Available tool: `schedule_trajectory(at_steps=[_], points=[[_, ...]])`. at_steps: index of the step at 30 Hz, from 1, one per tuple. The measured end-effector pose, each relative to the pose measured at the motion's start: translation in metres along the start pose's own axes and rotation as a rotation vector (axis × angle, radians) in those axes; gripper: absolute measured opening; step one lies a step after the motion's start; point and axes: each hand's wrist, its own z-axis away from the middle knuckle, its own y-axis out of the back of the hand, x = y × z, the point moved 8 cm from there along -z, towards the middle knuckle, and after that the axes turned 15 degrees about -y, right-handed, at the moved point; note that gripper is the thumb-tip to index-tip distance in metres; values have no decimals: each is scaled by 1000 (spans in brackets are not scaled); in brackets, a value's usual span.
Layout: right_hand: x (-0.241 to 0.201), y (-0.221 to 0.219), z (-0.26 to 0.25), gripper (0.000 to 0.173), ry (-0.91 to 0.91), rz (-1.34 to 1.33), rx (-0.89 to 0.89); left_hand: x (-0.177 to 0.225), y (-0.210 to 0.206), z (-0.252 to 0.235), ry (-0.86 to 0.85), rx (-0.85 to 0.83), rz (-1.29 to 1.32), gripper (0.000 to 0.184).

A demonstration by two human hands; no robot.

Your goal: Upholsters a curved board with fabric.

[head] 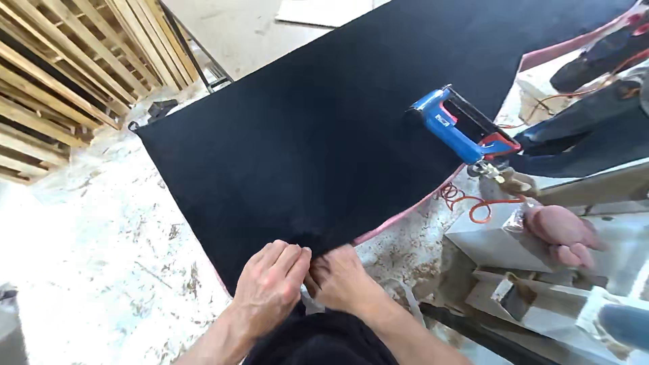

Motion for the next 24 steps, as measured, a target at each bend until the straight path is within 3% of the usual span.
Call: schedule_trajectory(at_steps=[4, 7, 8, 12, 16, 18, 20, 24], points=[[6, 12, 31, 38, -18, 114, -220, 0, -19, 12, -36, -32, 0, 18], [12, 66, 42, 23, 102, 72, 189, 8, -17, 14, -1, -23, -2, 18], [8, 77, 40, 22, 174, 74, 251, 11, -11, 11, 6, -14, 0, 16], [3, 69, 28, 19, 488, 15, 379, 8, 17, 12, 27, -59, 147, 18], [11, 60, 33, 17, 493, -74, 459, -29, 67, 47, 160, -69, 182, 42], [12, 59, 34, 17, 480, -103, 481, -29, 63, 57, 197, -144, 215, 48], [12, 61, 34, 17, 470, -129, 493, -26, 45, 59, 216, -212, 234, 41], [9, 68, 37, 16, 465, -169, 517, -19, 45, 54, 116, -119, 40, 14]])
